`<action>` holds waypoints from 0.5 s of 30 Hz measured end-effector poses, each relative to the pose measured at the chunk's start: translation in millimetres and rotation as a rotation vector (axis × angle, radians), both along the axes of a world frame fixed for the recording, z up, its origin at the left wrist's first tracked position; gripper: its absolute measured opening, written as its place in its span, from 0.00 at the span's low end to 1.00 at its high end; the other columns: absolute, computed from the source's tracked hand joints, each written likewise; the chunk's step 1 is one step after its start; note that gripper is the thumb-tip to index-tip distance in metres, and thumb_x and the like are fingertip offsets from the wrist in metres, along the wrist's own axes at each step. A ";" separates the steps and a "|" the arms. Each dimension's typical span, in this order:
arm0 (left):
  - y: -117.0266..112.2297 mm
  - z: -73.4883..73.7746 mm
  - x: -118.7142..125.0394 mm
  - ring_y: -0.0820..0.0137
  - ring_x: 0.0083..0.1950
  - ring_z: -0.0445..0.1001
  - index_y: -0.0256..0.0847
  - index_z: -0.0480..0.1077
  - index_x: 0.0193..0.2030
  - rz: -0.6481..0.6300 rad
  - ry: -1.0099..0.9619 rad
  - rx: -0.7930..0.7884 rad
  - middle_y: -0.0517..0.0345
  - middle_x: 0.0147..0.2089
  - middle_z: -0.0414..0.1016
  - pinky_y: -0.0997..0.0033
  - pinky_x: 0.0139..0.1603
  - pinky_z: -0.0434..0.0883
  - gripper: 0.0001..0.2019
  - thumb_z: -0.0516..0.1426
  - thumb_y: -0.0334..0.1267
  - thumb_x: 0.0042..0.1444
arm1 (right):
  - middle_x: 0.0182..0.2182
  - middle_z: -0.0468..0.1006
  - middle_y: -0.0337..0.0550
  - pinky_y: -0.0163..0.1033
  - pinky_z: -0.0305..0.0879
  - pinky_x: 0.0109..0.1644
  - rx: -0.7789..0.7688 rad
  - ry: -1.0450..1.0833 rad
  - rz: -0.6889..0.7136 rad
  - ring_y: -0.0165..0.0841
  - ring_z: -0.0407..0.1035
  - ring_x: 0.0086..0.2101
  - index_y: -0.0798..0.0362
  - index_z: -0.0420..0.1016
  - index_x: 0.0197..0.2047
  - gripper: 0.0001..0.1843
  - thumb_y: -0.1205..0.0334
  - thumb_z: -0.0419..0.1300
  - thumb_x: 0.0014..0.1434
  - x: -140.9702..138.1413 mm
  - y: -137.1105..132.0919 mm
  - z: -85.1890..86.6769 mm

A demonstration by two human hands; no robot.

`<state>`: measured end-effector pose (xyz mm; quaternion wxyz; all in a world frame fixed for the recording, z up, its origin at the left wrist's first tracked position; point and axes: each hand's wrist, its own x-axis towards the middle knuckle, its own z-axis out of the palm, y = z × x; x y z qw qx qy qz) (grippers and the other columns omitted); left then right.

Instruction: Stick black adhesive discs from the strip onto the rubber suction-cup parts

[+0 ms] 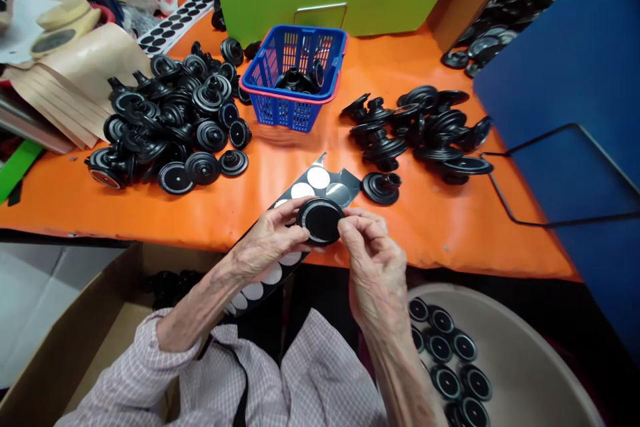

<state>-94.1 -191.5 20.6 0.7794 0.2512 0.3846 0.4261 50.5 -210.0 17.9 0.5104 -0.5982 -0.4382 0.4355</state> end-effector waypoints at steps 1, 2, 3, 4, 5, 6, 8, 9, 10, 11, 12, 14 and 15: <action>0.2 -0.3 0.3 0.66 0.44 0.76 0.39 0.71 0.51 0.002 0.000 0.000 0.49 0.50 0.74 0.63 0.45 0.76 0.21 0.63 0.29 0.47 | 0.44 0.70 0.42 0.39 0.65 0.46 -0.002 -0.001 -0.001 0.32 0.67 0.45 0.51 0.74 0.29 0.12 0.52 0.61 0.57 0.1 -0.3 -0.6; 0.4 -0.5 0.5 0.66 0.44 0.76 0.39 0.72 0.51 0.002 0.000 -0.001 0.49 0.50 0.74 0.63 0.44 0.76 0.21 0.63 0.29 0.47 | 0.44 0.70 0.42 0.38 0.65 0.45 -0.003 -0.002 -0.004 0.32 0.67 0.45 0.51 0.74 0.29 0.12 0.52 0.61 0.57 0.2 -0.5 -1.2; 0.5 -0.5 0.8 0.67 0.44 0.76 0.39 0.72 0.50 0.003 0.003 -0.005 0.49 0.49 0.74 0.64 0.44 0.76 0.21 0.63 0.29 0.47 | 0.44 0.70 0.42 0.38 0.65 0.45 -0.003 -0.002 -0.006 0.32 0.67 0.45 0.51 0.74 0.30 0.12 0.52 0.61 0.57 0.1 -0.6 -1.7; 0.7 -0.3 1.1 0.67 0.43 0.76 0.39 0.72 0.50 0.005 0.007 -0.009 0.50 0.49 0.74 0.64 0.44 0.76 0.21 0.63 0.29 0.47 | 0.45 0.70 0.42 0.38 0.66 0.45 0.000 0.000 -0.008 0.33 0.67 0.45 0.52 0.74 0.29 0.12 0.52 0.61 0.57 -0.2 -0.7 -2.3; 0.8 0.1 1.3 0.67 0.43 0.76 0.39 0.72 0.50 0.007 0.010 -0.013 0.51 0.48 0.74 0.64 0.43 0.76 0.21 0.63 0.29 0.46 | 0.45 0.70 0.43 0.39 0.66 0.45 0.002 0.002 -0.009 0.33 0.67 0.46 0.52 0.74 0.29 0.12 0.52 0.61 0.57 -0.6 -0.6 -2.8; 0.9 0.6 1.6 0.68 0.43 0.76 0.39 0.72 0.49 0.011 0.015 -0.018 0.52 0.47 0.74 0.65 0.43 0.76 0.20 0.63 0.28 0.46 | 0.45 0.70 0.43 0.39 0.66 0.46 0.004 0.006 -0.011 0.33 0.67 0.46 0.52 0.74 0.29 0.12 0.52 0.61 0.57 -1.1 -0.6 -3.3; 1.1 2.1 2.1 0.68 0.43 0.76 0.39 0.73 0.48 0.013 0.025 -0.024 0.53 0.47 0.74 0.65 0.43 0.76 0.20 0.62 0.28 0.46 | 0.45 0.70 0.43 0.40 0.66 0.46 0.006 0.011 -0.016 0.34 0.67 0.47 0.52 0.74 0.29 0.12 0.53 0.61 0.57 -2.2 -0.3 -4.2; 1.2 3.0 2.3 0.68 0.43 0.76 0.39 0.73 0.48 0.011 0.030 -0.027 0.52 0.47 0.74 0.65 0.44 0.75 0.20 0.62 0.28 0.46 | 0.44 0.70 0.43 0.40 0.66 0.47 0.004 0.010 -0.020 0.34 0.67 0.47 0.52 0.74 0.29 0.12 0.53 0.61 0.57 -2.8 -0.1 -4.6; 1.2 3.9 2.5 0.67 0.44 0.76 0.39 0.73 0.48 0.007 0.035 -0.031 0.52 0.47 0.75 0.64 0.44 0.75 0.20 0.62 0.28 0.46 | 0.44 0.70 0.44 0.41 0.67 0.47 0.002 0.007 -0.023 0.34 0.67 0.47 0.52 0.74 0.29 0.12 0.53 0.61 0.57 -3.4 0.1 -5.0; 1.3 4.7 2.5 0.66 0.44 0.76 0.39 0.73 0.48 0.005 0.039 -0.035 0.52 0.47 0.75 0.64 0.45 0.75 0.20 0.62 0.28 0.46 | 0.44 0.70 0.44 0.41 0.67 0.47 0.000 0.001 -0.026 0.35 0.67 0.47 0.52 0.74 0.29 0.12 0.53 0.61 0.56 -4.0 0.4 -5.2; 1.3 5.4 2.5 0.66 0.45 0.76 0.39 0.73 0.48 0.003 0.043 -0.040 0.51 0.48 0.75 0.63 0.45 0.75 0.20 0.61 0.28 0.46 | 0.44 0.70 0.44 0.41 0.67 0.46 0.000 -0.008 -0.031 0.35 0.67 0.47 0.52 0.74 0.29 0.12 0.53 0.61 0.56 -4.5 0.8 -5.3; 1.1 6.0 2.4 0.65 0.45 0.76 0.38 0.73 0.49 0.003 0.051 -0.049 0.50 0.48 0.76 0.63 0.45 0.74 0.21 0.61 0.28 0.46 | 0.43 0.70 0.45 0.41 0.68 0.45 0.000 -0.030 -0.041 0.35 0.67 0.46 0.53 0.73 0.29 0.12 0.53 0.61 0.56 -5.6 1.4 -4.8; 0.9 5.7 2.3 0.65 0.45 0.76 0.38 0.73 0.49 0.001 0.055 -0.053 0.50 0.48 0.76 0.64 0.45 0.75 0.21 0.61 0.28 0.46 | 0.43 0.69 0.45 0.41 0.69 0.45 0.002 -0.043 -0.045 0.35 0.67 0.45 0.53 0.73 0.29 0.12 0.53 0.61 0.56 -6.2 1.6 -4.3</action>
